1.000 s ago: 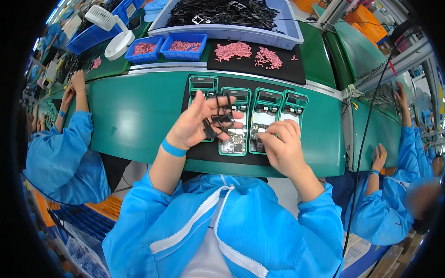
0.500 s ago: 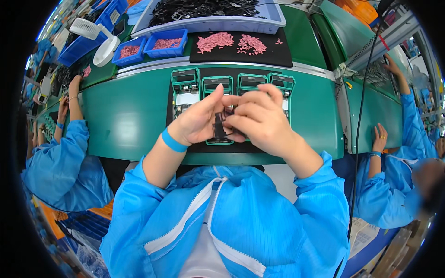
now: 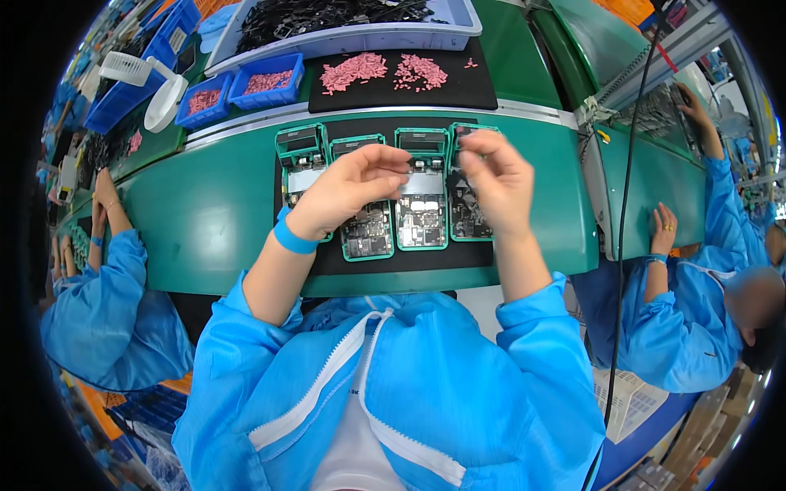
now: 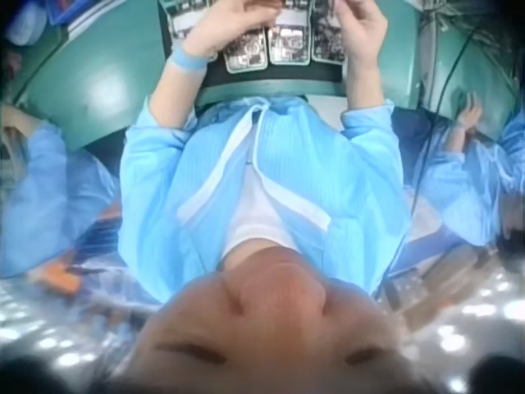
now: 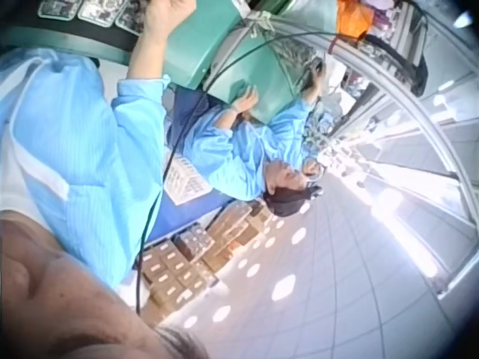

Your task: Assemble electronic components onto device frames on a factory production line.

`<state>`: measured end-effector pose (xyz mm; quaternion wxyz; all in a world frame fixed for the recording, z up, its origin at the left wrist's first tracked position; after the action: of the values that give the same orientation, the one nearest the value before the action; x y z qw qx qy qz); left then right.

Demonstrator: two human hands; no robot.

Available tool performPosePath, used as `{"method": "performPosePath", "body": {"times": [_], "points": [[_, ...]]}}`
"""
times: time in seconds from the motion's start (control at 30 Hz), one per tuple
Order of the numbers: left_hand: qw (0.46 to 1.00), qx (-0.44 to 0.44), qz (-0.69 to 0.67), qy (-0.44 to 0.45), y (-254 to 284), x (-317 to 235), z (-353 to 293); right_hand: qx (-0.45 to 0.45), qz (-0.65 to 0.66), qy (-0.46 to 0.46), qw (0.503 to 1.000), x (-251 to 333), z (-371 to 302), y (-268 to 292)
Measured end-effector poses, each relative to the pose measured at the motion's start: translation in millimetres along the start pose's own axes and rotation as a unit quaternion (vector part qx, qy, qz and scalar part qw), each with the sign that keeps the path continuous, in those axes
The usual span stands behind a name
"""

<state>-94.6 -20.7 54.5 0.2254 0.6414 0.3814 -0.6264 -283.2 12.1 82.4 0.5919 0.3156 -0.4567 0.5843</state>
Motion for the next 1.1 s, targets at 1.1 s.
{"method": "performPosePath", "body": {"times": [1.1], "points": [[0.933, -0.203, 0.203, -0.218, 36.2, -74.5, -10.9, 0.258, -0.514, 0.160, 0.802, 31.5, -53.9, 0.0]]}}
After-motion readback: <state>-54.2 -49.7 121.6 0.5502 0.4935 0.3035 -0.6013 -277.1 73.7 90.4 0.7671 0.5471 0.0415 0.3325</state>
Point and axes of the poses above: each hand's wrist, its own z-axis towards the middle knuckle, its own y-axis out of the back of the hand, x = y × z, the point moved 8 cm from there along z, towards the middle knuckle, and after that the axes turned 3 degrees about z, right-handed, at the moved point
